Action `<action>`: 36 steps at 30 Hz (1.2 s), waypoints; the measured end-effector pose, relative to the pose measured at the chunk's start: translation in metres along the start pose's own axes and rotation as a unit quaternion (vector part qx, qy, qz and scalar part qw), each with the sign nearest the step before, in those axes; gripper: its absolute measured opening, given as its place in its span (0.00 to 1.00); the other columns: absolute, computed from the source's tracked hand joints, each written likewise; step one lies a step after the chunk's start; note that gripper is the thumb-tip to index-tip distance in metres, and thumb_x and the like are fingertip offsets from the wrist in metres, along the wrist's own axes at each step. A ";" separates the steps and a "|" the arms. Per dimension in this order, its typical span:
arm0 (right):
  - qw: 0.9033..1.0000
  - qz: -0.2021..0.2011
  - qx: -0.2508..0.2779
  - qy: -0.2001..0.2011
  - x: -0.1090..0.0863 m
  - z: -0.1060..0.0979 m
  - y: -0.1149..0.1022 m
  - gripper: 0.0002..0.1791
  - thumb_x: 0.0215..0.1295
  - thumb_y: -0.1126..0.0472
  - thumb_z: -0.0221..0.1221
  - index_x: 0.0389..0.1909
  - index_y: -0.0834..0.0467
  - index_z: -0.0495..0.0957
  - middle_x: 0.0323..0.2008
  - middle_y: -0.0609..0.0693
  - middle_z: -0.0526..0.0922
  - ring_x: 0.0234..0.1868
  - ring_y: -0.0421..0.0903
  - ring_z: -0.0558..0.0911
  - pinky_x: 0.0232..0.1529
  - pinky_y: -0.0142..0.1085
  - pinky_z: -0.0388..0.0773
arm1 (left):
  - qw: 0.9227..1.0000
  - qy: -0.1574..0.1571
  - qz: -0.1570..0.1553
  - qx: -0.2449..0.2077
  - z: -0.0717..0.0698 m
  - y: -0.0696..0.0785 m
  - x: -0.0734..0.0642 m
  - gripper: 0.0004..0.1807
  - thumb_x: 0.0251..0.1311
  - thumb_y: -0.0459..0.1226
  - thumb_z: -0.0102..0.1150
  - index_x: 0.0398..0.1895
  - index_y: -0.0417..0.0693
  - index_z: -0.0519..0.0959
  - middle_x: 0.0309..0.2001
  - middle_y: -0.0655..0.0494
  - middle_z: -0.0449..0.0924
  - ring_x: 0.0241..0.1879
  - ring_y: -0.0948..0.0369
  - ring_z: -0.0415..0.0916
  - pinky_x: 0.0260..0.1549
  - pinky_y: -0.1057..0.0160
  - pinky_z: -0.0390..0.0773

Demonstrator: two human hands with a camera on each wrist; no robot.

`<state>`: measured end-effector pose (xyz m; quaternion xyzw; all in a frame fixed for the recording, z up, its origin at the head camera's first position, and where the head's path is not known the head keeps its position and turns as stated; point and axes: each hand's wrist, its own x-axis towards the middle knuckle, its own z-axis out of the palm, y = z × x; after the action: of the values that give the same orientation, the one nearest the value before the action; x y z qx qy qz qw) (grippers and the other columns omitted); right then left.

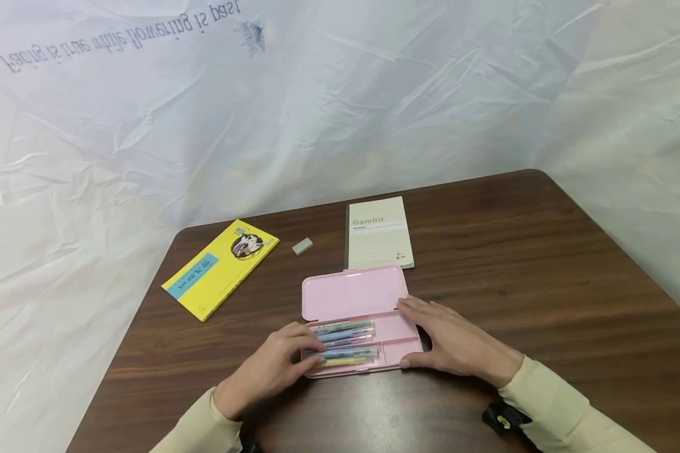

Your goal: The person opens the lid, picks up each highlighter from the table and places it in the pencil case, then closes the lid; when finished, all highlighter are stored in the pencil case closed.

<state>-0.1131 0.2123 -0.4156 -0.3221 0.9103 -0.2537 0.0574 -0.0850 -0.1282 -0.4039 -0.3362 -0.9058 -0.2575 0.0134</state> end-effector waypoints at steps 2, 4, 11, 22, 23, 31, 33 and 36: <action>1.000 -0.005 -0.002 0.002 0.000 0.000 0.000 0.52 0.57 0.29 0.62 0.72 0.61 0.65 0.72 0.60 0.65 0.71 0.59 0.67 0.66 0.61 0.64 | 1.000 -0.001 -0.001 0.003 0.001 0.000 -0.001 0.06 0.62 0.40 0.69 0.40 0.52 0.87 0.40 0.63 0.82 0.43 0.67 0.75 0.43 0.67 0.78; 1.000 -0.012 -0.004 0.006 -0.001 0.000 0.000 0.52 0.58 0.29 0.62 0.72 0.62 0.65 0.72 0.61 0.66 0.70 0.60 0.68 0.65 0.61 0.64 | 1.000 -0.003 -0.003 0.005 0.002 0.000 -0.001 0.06 0.62 0.40 0.68 0.40 0.51 0.87 0.40 0.63 0.82 0.43 0.67 0.75 0.43 0.68 0.78; 1.000 -0.014 -0.002 0.006 -0.001 0.000 0.000 0.52 0.58 0.29 0.61 0.73 0.61 0.64 0.72 0.61 0.66 0.70 0.60 0.69 0.64 0.61 0.65 | 1.000 -0.012 -0.002 0.019 0.005 -0.002 -0.001 0.06 0.63 0.41 0.68 0.40 0.51 0.88 0.40 0.63 0.83 0.45 0.66 0.75 0.45 0.66 0.78; 1.000 -0.011 -0.005 0.003 0.001 -0.002 0.000 0.52 0.58 0.29 0.61 0.73 0.62 0.64 0.72 0.62 0.66 0.70 0.60 0.68 0.65 0.61 0.64 | 1.000 -0.009 0.004 0.023 0.005 -0.002 0.000 0.06 0.62 0.40 0.69 0.40 0.50 0.87 0.40 0.63 0.83 0.43 0.66 0.75 0.43 0.68 0.78; 1.000 -0.011 -0.006 0.003 0.001 -0.002 0.000 0.52 0.58 0.29 0.61 0.73 0.61 0.64 0.72 0.61 0.66 0.70 0.60 0.68 0.65 0.61 0.64 | 1.000 -0.009 0.005 0.023 0.005 -0.002 0.000 0.06 0.62 0.40 0.69 0.40 0.50 0.87 0.40 0.63 0.82 0.42 0.66 0.75 0.42 0.68 0.77; 1.000 -0.009 -0.008 0.002 0.000 -0.002 -0.001 0.52 0.58 0.28 0.61 0.73 0.61 0.65 0.72 0.61 0.66 0.70 0.60 0.68 0.65 0.61 0.64 | 1.000 -0.007 0.006 0.020 0.005 -0.002 0.000 0.07 0.61 0.40 0.69 0.40 0.50 0.87 0.40 0.62 0.82 0.42 0.66 0.74 0.42 0.69 0.77; 1.000 -0.010 -0.007 0.002 0.000 -0.002 -0.001 0.52 0.58 0.29 0.61 0.72 0.62 0.65 0.72 0.61 0.65 0.70 0.60 0.67 0.65 0.61 0.64 | 1.000 -0.008 0.004 0.021 0.005 -0.002 0.000 0.07 0.61 0.40 0.69 0.40 0.50 0.87 0.40 0.62 0.82 0.42 0.66 0.74 0.42 0.69 0.77; 1.000 -0.010 -0.003 0.001 0.000 -0.002 -0.001 0.51 0.58 0.30 0.61 0.72 0.62 0.65 0.72 0.60 0.65 0.71 0.61 0.67 0.65 0.61 0.64 | 1.000 -0.011 0.001 0.024 0.005 -0.002 -0.001 0.07 0.62 0.40 0.69 0.41 0.50 0.87 0.41 0.62 0.82 0.43 0.66 0.74 0.42 0.69 0.77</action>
<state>-0.1134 0.2125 -0.4133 -0.3314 0.9076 -0.2522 0.0532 -0.0849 -0.1274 -0.4089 -0.3397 -0.9114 -0.2321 0.0113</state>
